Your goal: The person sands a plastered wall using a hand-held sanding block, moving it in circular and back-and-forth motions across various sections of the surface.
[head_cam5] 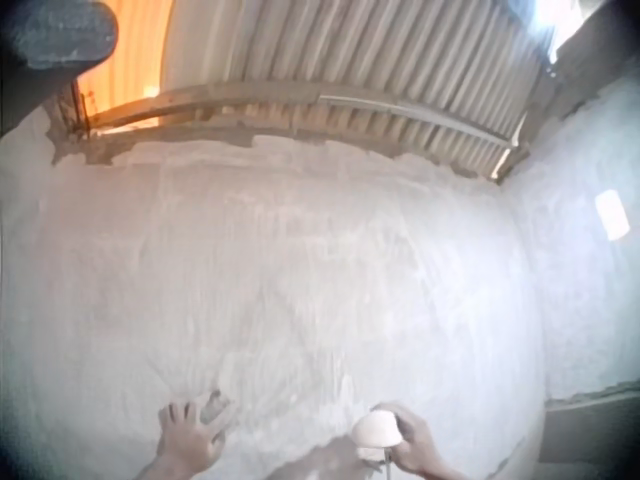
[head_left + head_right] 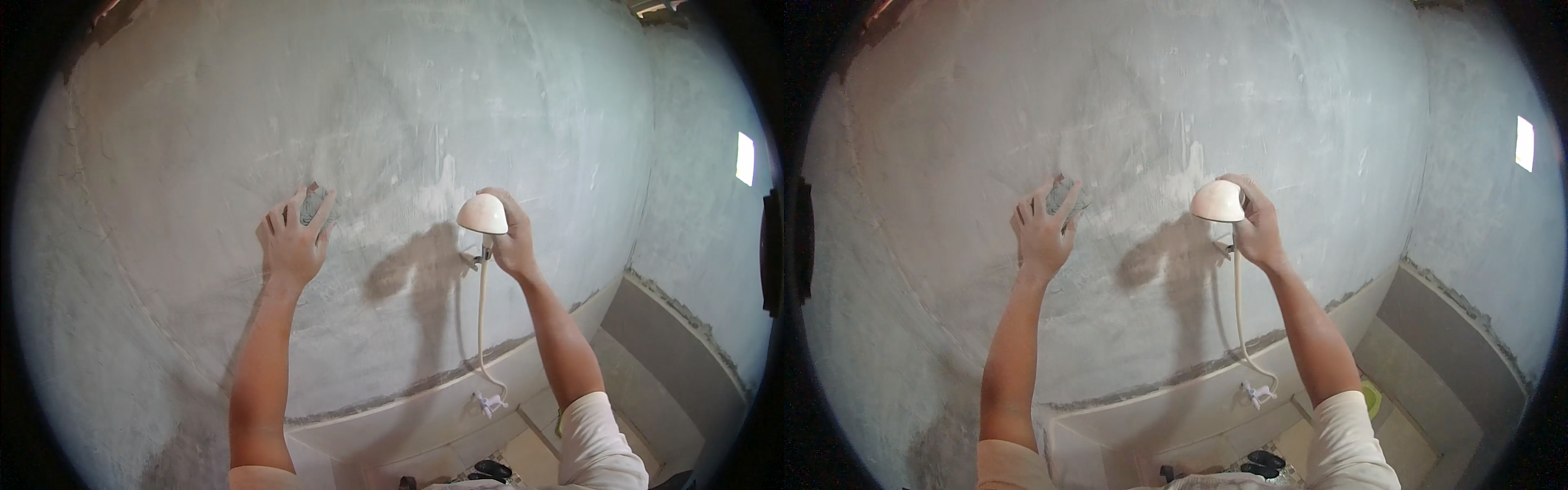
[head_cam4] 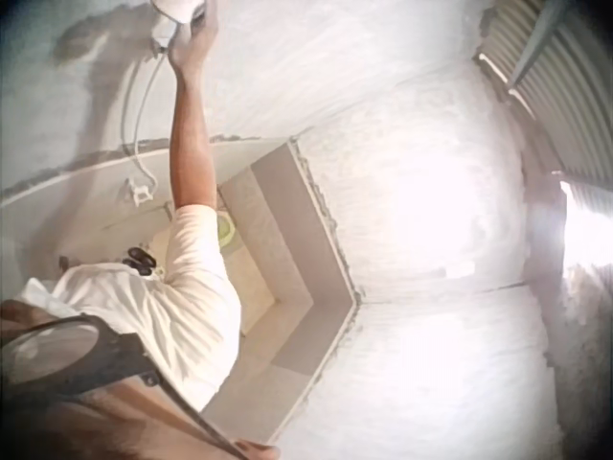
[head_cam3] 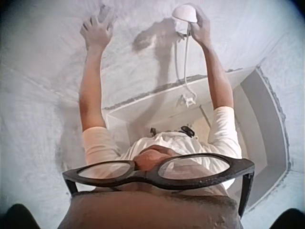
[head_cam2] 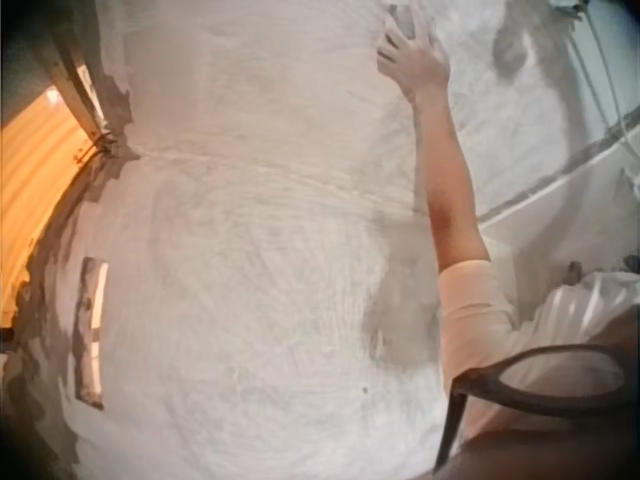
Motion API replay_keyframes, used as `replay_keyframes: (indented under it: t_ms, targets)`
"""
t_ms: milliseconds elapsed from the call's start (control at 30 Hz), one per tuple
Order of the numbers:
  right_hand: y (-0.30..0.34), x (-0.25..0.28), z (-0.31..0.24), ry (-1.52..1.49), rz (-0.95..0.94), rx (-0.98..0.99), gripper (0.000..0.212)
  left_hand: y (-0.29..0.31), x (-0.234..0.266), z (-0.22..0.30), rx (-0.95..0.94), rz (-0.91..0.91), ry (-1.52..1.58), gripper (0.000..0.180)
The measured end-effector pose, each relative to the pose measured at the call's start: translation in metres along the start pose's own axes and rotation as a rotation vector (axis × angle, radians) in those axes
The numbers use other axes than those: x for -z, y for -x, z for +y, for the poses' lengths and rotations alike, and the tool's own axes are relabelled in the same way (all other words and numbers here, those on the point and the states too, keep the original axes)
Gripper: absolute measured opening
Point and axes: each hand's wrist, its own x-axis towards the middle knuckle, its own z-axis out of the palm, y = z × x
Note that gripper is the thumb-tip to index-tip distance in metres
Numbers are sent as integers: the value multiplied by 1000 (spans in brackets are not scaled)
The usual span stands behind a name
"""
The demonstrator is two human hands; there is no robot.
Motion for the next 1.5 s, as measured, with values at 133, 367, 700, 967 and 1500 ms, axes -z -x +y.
replay_keyframes:
  t_ms: [133,367,700,967,1500]
  targets:
    - [1,-10,22,17,90,88,29,-2,3,2,-23,11,19,64]
    - [-6,-14,37,-94,53,112,23,1,1,3,-9,-22,-30,64]
    - [19,-5,44,-280,2,111,31,2,-7,0,-21,67,-21,65]
    - [31,7,32,-313,-143,-28,27,2,-12,1,-23,106,-44,62]
    - [60,5,32,-194,-94,-231,30,-2,4,-7,-56,106,40,66]
